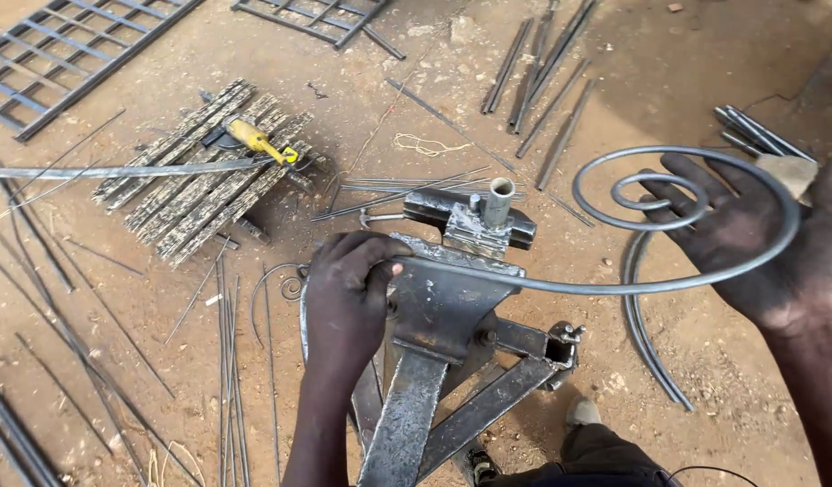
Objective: Bending a metal rod into a spiral shape using a manual jig and vise.
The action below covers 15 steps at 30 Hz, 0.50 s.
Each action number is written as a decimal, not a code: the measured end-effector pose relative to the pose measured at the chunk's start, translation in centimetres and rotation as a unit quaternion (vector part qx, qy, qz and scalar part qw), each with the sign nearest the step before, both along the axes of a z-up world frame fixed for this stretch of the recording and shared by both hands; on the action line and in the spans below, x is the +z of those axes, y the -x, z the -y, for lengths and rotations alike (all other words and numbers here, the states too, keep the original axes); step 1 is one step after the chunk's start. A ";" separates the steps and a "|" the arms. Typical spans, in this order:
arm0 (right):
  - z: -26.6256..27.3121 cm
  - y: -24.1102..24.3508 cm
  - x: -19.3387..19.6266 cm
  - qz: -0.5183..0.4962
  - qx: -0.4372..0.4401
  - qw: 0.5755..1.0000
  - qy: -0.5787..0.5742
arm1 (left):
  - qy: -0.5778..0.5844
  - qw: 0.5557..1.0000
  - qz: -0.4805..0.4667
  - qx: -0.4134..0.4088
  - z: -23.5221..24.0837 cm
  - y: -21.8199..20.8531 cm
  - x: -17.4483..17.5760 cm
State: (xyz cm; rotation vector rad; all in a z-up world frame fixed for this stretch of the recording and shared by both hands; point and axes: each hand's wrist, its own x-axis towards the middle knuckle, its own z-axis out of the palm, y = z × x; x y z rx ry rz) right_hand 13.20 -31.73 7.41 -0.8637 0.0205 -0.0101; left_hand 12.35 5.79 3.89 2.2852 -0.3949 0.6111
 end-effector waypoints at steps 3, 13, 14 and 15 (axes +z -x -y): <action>0.8 1.6 -1.5 0.017 0.013 0.993 -0.115 | 0.007 0.999 0.034 -0.020 0.7 -1.5 -0.5; 2.7 4.6 -2.5 0.062 -0.001 0.980 -0.190 | 0.036 0.994 0.092 -0.052 3.3 -1.2 0.2; 2.9 4.8 -2.6 0.064 -0.001 0.979 -0.193 | 0.033 0.994 0.094 -0.053 3.6 -1.0 0.4; 3.1 4.9 -2.7 0.061 -0.003 0.979 -0.192 | 0.028 0.995 0.087 -0.046 3.8 -0.7 0.5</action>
